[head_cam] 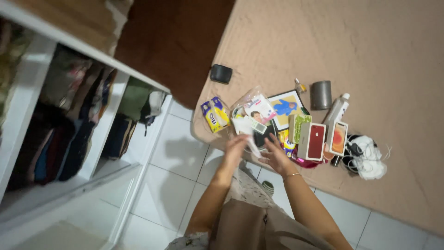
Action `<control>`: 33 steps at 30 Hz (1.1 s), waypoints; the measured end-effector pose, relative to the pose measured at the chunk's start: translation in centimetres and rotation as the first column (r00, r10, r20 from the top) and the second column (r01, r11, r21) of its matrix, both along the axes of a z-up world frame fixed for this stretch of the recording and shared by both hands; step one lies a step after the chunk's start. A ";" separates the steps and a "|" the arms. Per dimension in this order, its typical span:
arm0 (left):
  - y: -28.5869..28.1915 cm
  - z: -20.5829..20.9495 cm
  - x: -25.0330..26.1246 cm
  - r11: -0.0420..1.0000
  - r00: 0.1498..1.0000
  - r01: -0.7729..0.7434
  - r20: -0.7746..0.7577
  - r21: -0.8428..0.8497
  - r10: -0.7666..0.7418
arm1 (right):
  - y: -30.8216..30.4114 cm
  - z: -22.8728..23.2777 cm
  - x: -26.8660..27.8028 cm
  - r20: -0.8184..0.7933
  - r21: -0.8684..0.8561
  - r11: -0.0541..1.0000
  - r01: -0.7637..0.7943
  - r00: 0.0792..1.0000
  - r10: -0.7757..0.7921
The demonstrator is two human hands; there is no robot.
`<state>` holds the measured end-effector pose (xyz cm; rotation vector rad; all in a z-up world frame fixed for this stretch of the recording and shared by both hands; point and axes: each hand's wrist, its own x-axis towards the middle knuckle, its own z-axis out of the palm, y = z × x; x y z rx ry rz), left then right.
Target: The person removes various items from a white wardrobe shelf and places them on a nearby bed. Items include a tissue pack, a pink bowl, a framed photo, a green box, bottles, a phone box, and a black container with cables.
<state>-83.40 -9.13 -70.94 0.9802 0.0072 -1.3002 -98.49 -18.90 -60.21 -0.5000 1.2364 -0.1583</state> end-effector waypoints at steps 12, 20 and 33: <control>-3.6 7.7 -11.7 0.966 0.972 -0.233 -0.042 -0.108 0.230 | -3.6 -0.8 -6.8 0.161 -0.499 0.866 0.016 0.984 0.074; 1.9 11.8 -11.0 0.959 0.958 -0.282 -0.056 -0.023 0.281 | 0.5 2.5 -4.2 0.039 -0.765 0.604 -0.221 0.921 0.387; 7.7 17.4 -4.4 0.911 0.914 -0.404 0.002 -0.078 0.406 | 8.7 14.8 3.0 0.283 -0.330 0.888 -0.318 0.865 0.415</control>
